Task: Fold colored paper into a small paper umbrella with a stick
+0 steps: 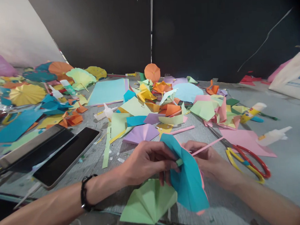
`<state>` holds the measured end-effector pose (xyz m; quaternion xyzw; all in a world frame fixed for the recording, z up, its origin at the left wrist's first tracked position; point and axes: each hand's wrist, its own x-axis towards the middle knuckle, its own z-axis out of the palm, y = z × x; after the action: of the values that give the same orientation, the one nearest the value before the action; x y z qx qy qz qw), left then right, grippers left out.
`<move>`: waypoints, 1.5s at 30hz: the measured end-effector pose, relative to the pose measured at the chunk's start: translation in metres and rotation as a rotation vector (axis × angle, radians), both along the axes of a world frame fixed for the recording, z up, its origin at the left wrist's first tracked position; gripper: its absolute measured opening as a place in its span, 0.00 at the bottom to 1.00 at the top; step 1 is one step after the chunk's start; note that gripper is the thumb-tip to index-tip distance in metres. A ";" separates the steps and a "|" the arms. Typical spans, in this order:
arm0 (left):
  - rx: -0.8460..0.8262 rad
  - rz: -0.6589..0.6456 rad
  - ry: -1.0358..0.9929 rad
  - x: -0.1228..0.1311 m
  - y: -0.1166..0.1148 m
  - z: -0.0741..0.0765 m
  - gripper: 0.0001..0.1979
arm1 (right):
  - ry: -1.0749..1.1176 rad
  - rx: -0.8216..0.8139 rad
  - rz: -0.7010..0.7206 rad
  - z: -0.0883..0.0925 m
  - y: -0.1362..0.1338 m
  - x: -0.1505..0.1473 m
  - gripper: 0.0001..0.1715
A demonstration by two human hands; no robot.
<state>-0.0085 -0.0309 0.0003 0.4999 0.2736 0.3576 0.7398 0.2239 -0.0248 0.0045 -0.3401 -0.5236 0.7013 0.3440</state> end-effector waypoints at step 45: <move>-0.053 -0.302 -0.211 -0.012 0.011 0.002 0.15 | 0.065 -0.013 -0.003 0.000 -0.003 0.000 0.16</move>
<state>-0.0209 -0.0203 0.0020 0.4753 0.1257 0.2858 0.8226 0.2241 -0.0283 0.0047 -0.3202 -0.5071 0.7149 0.3595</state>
